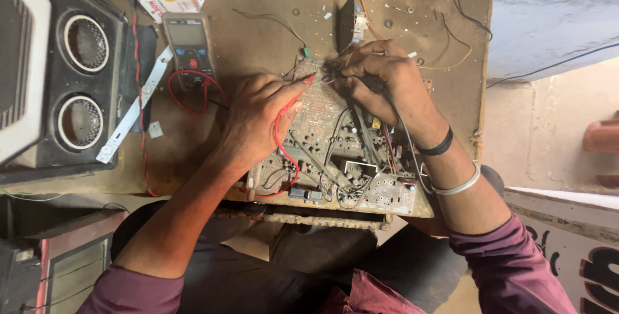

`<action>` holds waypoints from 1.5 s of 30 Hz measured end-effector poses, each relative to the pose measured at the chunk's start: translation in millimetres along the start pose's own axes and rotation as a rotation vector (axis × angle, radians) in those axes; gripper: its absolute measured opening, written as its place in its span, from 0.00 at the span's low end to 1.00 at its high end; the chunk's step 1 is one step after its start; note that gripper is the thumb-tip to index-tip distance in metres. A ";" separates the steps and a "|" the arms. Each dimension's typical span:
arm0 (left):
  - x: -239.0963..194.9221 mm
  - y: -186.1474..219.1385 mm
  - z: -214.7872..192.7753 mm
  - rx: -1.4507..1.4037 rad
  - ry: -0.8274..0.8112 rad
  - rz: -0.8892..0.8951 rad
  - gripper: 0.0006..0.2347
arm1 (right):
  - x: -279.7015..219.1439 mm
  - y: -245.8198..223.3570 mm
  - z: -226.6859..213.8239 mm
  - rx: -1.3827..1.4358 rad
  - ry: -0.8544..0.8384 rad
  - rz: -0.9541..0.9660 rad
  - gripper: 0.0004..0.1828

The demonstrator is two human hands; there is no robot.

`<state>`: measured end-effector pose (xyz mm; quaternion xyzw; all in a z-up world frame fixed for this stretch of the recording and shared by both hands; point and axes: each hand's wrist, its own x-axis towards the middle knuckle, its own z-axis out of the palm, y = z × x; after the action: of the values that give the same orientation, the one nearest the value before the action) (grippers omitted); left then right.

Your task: The person uses a multimeter to test various points on a circuit board. They move the probes across different components and wires, checking electrical continuity or voltage.

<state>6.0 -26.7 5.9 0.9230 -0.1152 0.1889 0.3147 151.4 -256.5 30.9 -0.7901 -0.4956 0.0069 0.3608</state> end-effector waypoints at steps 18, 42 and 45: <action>-2.2 -8.0 3.9 0.007 0.035 0.033 0.14 | -0.8 -0.8 -2.0 0.027 -0.027 0.030 0.09; 0.8 -1.5 -3.0 -0.051 0.014 -0.011 0.16 | 7.5 -8.5 -5.8 0.118 -0.019 -0.077 0.09; 0.4 -4.6 -2.6 -0.046 0.000 0.002 0.17 | 7.3 -7.3 -5.5 0.101 0.019 -0.020 0.08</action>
<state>7.1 -21.5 5.5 0.9155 -0.1202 0.1867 0.3356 151.4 -252.1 41.7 -0.7658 -0.4992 0.0206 0.4048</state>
